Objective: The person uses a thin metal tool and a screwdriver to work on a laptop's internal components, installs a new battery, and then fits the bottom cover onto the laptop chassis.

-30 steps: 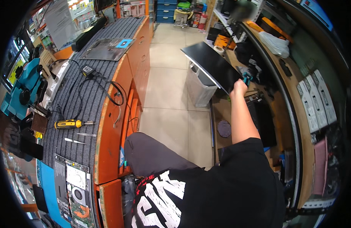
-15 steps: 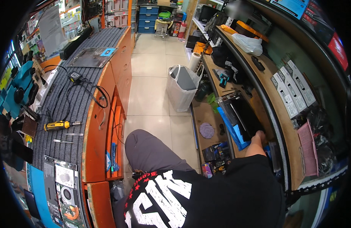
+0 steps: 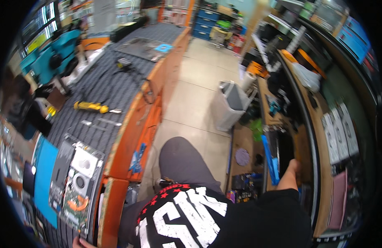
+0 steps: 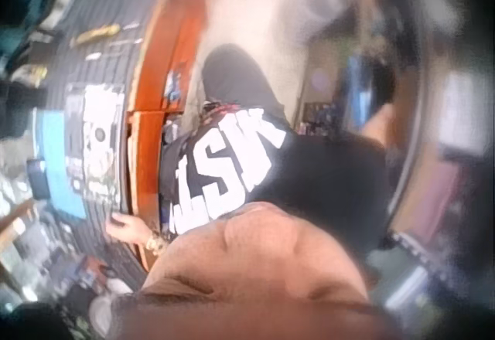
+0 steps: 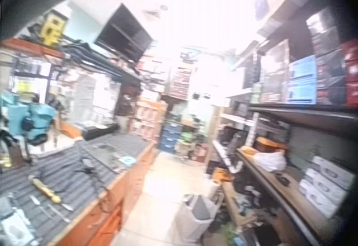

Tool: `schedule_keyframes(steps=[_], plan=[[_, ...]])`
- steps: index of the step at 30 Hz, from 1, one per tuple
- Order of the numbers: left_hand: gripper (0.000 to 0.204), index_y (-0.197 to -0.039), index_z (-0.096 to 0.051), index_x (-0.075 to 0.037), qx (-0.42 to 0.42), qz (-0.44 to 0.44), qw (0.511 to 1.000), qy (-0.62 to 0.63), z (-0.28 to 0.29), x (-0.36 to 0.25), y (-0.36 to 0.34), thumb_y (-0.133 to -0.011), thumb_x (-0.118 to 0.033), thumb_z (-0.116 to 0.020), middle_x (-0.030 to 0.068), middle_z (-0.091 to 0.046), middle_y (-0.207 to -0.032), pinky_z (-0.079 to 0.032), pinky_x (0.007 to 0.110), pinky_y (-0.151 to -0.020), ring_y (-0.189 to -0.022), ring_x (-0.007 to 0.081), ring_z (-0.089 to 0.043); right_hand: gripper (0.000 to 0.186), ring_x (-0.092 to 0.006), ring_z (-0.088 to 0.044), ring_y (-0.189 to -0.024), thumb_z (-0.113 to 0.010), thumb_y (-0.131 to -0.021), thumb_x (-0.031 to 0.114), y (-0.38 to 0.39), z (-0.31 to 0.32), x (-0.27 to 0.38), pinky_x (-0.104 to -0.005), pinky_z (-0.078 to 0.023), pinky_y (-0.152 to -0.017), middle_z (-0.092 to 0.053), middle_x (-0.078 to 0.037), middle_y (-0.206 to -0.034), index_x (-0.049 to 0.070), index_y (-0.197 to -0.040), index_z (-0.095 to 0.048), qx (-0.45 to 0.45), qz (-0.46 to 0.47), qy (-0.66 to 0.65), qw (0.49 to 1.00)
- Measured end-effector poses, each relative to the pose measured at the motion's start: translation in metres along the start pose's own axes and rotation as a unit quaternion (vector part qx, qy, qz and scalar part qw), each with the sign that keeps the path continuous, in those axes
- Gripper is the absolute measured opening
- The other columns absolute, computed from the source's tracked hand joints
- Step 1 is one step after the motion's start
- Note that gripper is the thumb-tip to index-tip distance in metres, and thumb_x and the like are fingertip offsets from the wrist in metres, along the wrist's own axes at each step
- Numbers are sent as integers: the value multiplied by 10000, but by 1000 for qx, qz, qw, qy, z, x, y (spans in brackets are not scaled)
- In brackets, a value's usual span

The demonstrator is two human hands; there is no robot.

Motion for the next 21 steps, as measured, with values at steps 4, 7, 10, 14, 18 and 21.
schedule_keyframes(steps=[4,7,10,14,18,21], plan=[[309,-1178,-724,54,-2,26,998,-51,18,-23,-8,-1117,-245,-678,273,-708,-1114,-535,512,-989,-1030,454,-667,429,-451,-672,-1283,-693,-1020,306,132,-6,191,-554,-529,-1103,-741,-253,-1341,18,-1333,-753,-199,266,-255,908],[271,-1217,-642,78,-11,25,997,-66,3,31,6,-1174,-164,-526,203,-669,-1119,-511,445,-960,-1035,367,-651,320,-248,-782,-922,-667,-1126,276,237,-32,375,-362,-623,-750,-792,-142,-1082,24,-1317,-714,168,325,-578,729],[240,-1190,-638,81,-16,-14,999,-27,-4,24,-2,-1148,-129,-530,210,-667,-1119,-501,467,-941,-1027,401,-640,331,-186,-743,-782,-633,-1148,292,388,-24,500,-324,-584,-631,-779,-100,-1038,61,-1385,-627,463,328,-527,633],[270,-1193,-641,74,-24,-2,999,-38,4,24,5,-1156,-152,-498,233,-667,-1156,-491,481,-972,-1088,440,-643,488,-217,-741,-830,-652,-1125,429,569,-1,616,-382,-609,-686,-770,-112,-1077,59,-1435,-581,575,354,-466,571],[244,-1171,-647,64,-36,1,999,-36,6,16,3,-1137,-135,-511,230,-672,-1150,-496,478,-984,-1086,435,-647,530,-231,-708,-779,-684,-1088,496,655,5,686,-405,-600,-642,-749,-118,-1031,28,-1334,-645,570,329,-430,618],[222,-1174,-652,52,-42,10,998,-47,4,7,1,-1120,-130,-536,225,-672,-1130,-499,474,-986,-1079,434,-650,564,-234,-597,-518,-767,-1026,519,666,-2,724,-425,-471,-435,-677,-107,-734,-29,-896,-726,517,325,-363,704]])
Point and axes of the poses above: each hand's wrist, its own y-axis away from the middle knuckle, its own z-axis out of the back of the hand, x = y × z, the point moved 2 cm from there along -y, towards the middle knuckle
